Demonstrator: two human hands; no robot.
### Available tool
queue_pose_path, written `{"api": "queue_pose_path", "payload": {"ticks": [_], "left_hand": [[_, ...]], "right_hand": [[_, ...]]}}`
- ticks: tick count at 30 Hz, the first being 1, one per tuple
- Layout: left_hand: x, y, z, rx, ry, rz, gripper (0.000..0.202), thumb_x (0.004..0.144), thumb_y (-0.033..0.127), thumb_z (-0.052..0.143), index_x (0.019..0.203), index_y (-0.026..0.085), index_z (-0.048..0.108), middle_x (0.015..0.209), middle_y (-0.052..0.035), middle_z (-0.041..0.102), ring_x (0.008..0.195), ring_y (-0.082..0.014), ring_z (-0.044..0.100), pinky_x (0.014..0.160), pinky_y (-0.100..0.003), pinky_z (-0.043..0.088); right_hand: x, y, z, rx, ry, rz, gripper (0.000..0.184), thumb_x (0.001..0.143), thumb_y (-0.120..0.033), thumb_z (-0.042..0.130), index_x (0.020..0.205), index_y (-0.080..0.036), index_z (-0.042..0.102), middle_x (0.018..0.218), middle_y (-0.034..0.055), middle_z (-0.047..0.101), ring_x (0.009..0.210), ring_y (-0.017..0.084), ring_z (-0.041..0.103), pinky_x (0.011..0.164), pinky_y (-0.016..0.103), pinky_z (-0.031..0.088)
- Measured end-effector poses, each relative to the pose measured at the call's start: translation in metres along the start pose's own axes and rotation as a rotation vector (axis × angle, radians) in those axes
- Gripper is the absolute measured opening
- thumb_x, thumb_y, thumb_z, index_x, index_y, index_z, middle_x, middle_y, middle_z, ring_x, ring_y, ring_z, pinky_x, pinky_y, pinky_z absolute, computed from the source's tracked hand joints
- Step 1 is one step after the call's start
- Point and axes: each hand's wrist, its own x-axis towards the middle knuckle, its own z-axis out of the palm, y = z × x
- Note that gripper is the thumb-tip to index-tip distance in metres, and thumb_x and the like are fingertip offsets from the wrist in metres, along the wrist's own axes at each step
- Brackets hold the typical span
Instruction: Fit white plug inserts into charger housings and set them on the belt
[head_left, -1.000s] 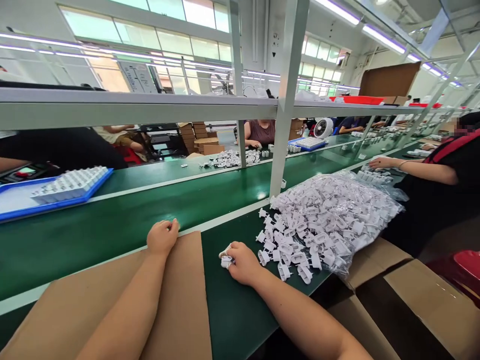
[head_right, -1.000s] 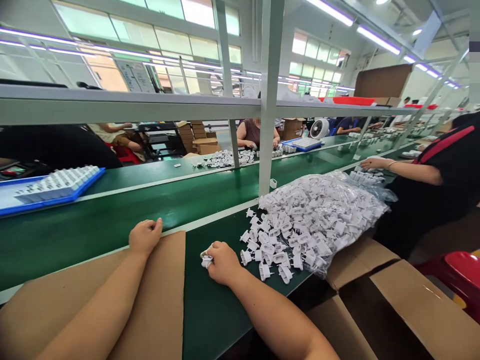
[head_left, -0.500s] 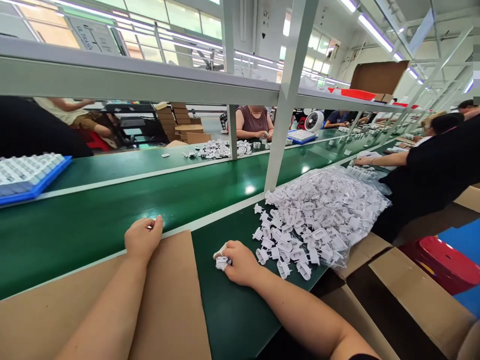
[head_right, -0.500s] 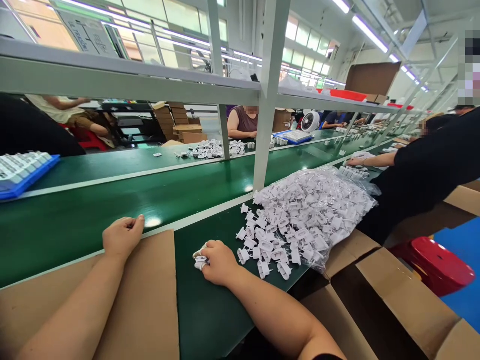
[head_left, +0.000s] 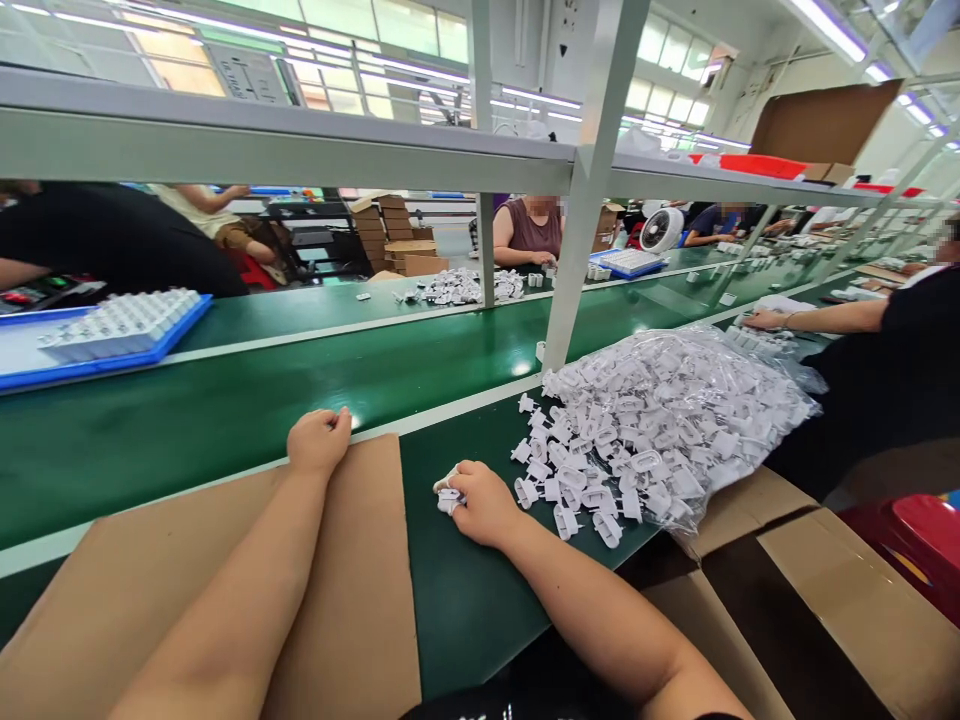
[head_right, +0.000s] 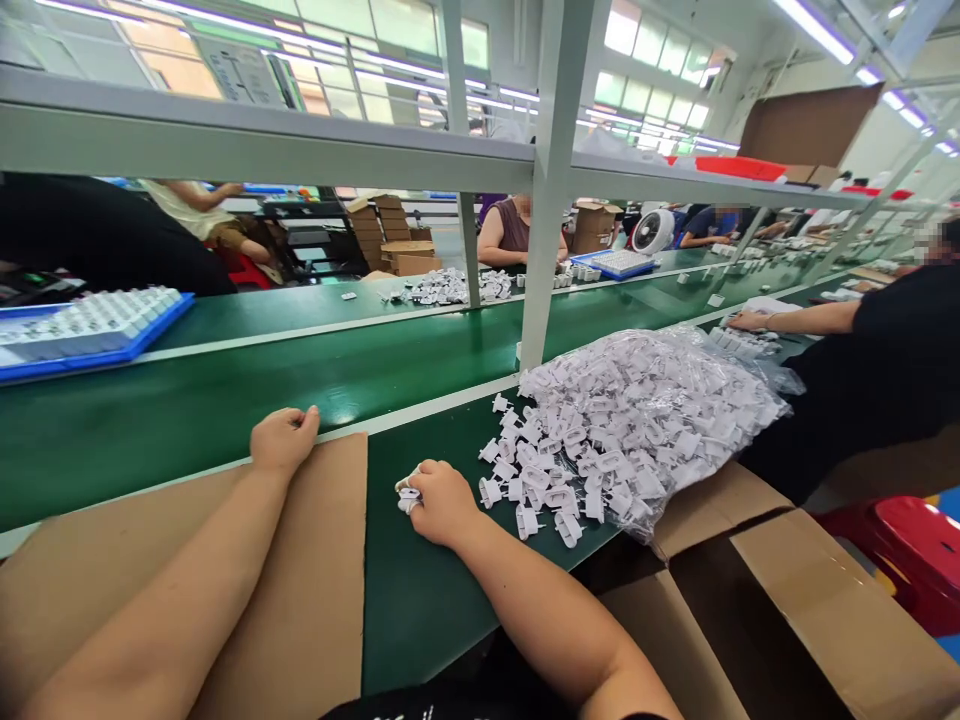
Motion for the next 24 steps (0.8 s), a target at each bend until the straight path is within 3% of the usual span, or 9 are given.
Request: {"api": "queue_pose_path", "payload": {"ticks": [5,10,20,24], "left_hand": [[0.003,0.005,0.005,0.201,-0.076,0.114,0.041,0.095,0.034,0.04,0.062,0.018,0.057,0.077,-0.0117,0.061,0.083,-0.0237,0.055,0.066,-0.034,0.03],[0.005,0.009,0.009,0.248,-0.137,0.162,0.042,0.095,0.034,0.041,0.074,0.014,0.071,0.09,-0.0168,0.07,0.095,-0.0288,0.059,0.076,-0.036,0.036],[0.005,0.023,0.0,0.224,-0.094,0.016,0.039,0.094,0.035,0.042,0.083,0.014,0.074,0.109,-0.0213,0.069,0.111,-0.0369,0.056,0.093,-0.048,0.041],[0.027,0.053,-0.005,0.138,-0.051,0.045,0.043,0.099,0.038,0.037,0.095,0.014,0.072,0.119,-0.0219,0.065,0.12,-0.0379,0.052,0.102,-0.052,0.038]], "right_hand": [[0.0,-0.003,-0.002,0.079,0.002,-0.028,0.03,0.089,-0.017,0.067,0.118,-0.023,0.074,0.111,0.0065,0.066,0.107,0.023,0.061,0.091,0.034,0.051],[0.001,-0.003,-0.005,0.093,0.013,-0.048,0.031,0.088,-0.013,0.067,0.118,-0.02,0.073,0.111,0.008,0.066,0.106,0.024,0.062,0.093,0.036,0.051],[0.0,-0.004,-0.007,0.082,0.037,-0.057,0.028,0.084,-0.009,0.065,0.107,-0.022,0.074,0.105,0.0065,0.067,0.105,0.024,0.062,0.089,0.034,0.051],[0.0,-0.006,-0.007,0.09,0.008,-0.06,0.031,0.083,-0.009,0.065,0.11,-0.021,0.074,0.107,0.0068,0.071,0.106,0.024,0.063,0.089,0.034,0.05]]}}
